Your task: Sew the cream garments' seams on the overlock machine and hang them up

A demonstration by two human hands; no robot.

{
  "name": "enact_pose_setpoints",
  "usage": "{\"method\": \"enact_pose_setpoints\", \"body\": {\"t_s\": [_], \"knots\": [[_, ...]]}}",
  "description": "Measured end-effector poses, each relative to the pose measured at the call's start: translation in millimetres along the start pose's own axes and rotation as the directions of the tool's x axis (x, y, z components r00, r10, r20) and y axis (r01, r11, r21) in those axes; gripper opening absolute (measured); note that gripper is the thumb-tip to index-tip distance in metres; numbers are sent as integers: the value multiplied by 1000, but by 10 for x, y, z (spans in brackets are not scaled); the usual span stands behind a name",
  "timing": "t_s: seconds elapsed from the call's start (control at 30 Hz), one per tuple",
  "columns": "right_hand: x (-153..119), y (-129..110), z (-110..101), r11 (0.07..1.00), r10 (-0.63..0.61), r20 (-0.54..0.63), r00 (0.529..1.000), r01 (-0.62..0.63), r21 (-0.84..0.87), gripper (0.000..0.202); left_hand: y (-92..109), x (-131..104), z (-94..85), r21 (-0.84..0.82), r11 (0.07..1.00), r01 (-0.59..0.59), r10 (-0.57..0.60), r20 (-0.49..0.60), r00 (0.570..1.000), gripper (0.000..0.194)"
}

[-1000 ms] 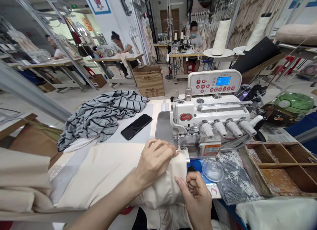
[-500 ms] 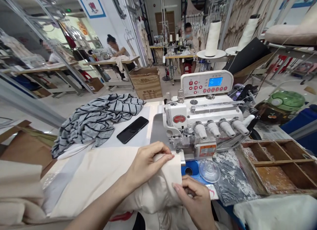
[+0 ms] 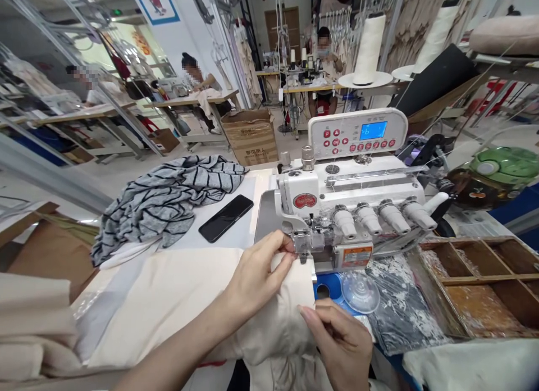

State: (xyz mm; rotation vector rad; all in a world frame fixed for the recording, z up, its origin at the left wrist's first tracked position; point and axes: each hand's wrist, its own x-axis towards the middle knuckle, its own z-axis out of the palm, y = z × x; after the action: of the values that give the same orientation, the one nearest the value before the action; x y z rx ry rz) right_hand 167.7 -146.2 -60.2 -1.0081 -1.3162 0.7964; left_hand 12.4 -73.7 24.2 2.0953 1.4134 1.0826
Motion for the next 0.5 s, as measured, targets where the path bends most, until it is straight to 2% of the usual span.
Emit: {"method": "enact_pose_setpoints", "body": {"t_s": [0.13, 0.23, 0.37, 0.43, 0.5], "knots": [[-35, -61, -39, 1000, -18, -23, 1000, 18, -26, 18, -68, 22, 5, -16, 1000, 11, -11, -8, 1000, 8], [112, -139, -53, 993, -87, -28, 996, 84, -82, 19, -224, 174, 35, -43, 999, 6, -8, -47, 999, 7], [335, -181, -23, 975, -165, -28, 986, 159, -154, 20, -397, 400, 31, 32, 997, -72, 76, -163, 984, 9], [308, -147, -27, 969, -170, -34, 985, 161, -189, 14, -393, 313, -15, 90, 992, -88, 110, -283, 953, 9], [186, -77, -77, 959, -186, -4, 983, 181, -219, 9, -336, 19, -61, 172, 977, -123, 189, -444, 876, 15]]}}
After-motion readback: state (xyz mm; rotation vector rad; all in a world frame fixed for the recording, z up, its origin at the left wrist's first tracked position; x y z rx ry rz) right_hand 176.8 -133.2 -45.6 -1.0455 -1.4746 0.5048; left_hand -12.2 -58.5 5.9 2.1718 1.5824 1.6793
